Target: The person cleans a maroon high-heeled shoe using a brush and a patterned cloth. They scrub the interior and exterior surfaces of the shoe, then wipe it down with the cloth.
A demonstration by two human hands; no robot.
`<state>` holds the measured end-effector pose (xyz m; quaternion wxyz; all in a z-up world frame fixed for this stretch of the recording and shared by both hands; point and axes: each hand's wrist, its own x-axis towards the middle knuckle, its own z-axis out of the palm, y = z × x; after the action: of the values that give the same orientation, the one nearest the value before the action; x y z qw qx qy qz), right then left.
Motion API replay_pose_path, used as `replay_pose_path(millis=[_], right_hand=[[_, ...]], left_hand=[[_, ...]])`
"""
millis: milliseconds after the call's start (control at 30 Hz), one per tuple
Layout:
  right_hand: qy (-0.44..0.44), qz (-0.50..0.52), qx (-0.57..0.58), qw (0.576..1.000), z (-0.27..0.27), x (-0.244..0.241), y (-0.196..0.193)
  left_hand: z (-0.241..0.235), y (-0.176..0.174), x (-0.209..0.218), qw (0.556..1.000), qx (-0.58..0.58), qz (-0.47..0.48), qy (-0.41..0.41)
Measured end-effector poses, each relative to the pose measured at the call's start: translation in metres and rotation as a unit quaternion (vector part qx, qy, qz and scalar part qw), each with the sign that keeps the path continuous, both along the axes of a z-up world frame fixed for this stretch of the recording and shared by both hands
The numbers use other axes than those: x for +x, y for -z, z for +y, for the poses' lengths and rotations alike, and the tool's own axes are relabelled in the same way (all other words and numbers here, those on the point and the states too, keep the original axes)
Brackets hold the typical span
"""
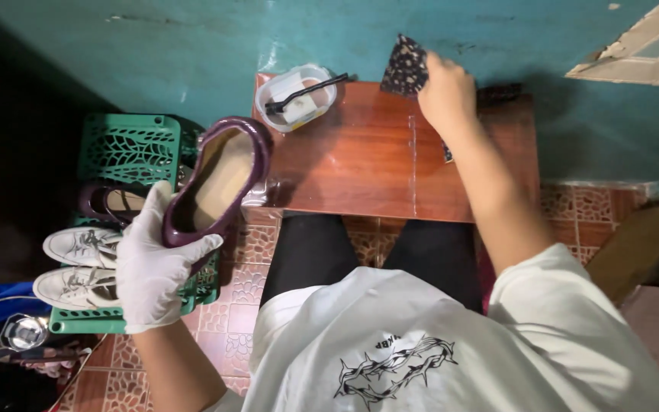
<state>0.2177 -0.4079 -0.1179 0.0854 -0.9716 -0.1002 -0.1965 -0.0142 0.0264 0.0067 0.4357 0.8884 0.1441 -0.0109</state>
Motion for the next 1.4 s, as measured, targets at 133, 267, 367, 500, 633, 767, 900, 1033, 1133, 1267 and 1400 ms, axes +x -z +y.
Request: replay_pose_path(millis=[133, 267, 367, 500, 633, 767, 900, 1033, 1133, 1267, 1400], right_hand=[[-0.012, 0.13, 0.035, 0.991, 0.063, -0.007, 0.017], [0.011, 0.316, -0.01, 0.949, 0.128, -0.028, 0.09], [-0.031, 0.214, -0.075, 0.974, 0.176, -0.051, 0.135], [-0.138, 0.209, -0.104, 0.963, 0.238, -0.117, 0.116], [-0.248, 0.483, 0.034, 0.839, 0.24, -0.146, 0.029], [-0.233, 0.474, 0.286, 0.799, 0.193, -0.112, -0.01], [-0.086, 0.39, 0.309, 0.863, 0.112, -0.071, -0.096], [-0.122, 0.289, 0.239, 0.919, 0.054, -0.067, -0.142], [-0.203, 0.206, 0.096, 0.953, 0.053, -0.081, -0.131], [-0.207, 0.289, -0.089, 0.93, 0.049, -0.105, 0.009], [-0.242, 0.255, -0.018, 0.936, 0.022, -0.154, 0.083]], left_hand=[[0.013, 0.007, -0.006, 0.991, -0.121, -0.006, -0.052], [0.017, 0.0, -0.01, 0.994, -0.045, 0.0, -0.097], [0.016, -0.002, -0.013, 0.995, -0.051, -0.028, -0.077], [0.013, 0.006, -0.012, 0.994, -0.054, -0.029, -0.093], [0.006, 0.0, -0.006, 0.994, -0.044, 0.007, -0.104], [-0.002, -0.018, -0.001, 0.997, -0.047, -0.028, -0.054], [-0.01, -0.033, 0.01, 0.999, 0.007, -0.024, -0.025], [-0.035, -0.057, 0.028, 0.998, 0.058, -0.013, 0.026], [-0.057, -0.06, 0.045, 0.994, 0.086, -0.021, 0.067], [-0.096, -0.054, 0.078, 0.969, 0.131, -0.087, 0.19], [-0.152, -0.007, 0.126, 0.952, 0.182, 0.031, 0.245]])
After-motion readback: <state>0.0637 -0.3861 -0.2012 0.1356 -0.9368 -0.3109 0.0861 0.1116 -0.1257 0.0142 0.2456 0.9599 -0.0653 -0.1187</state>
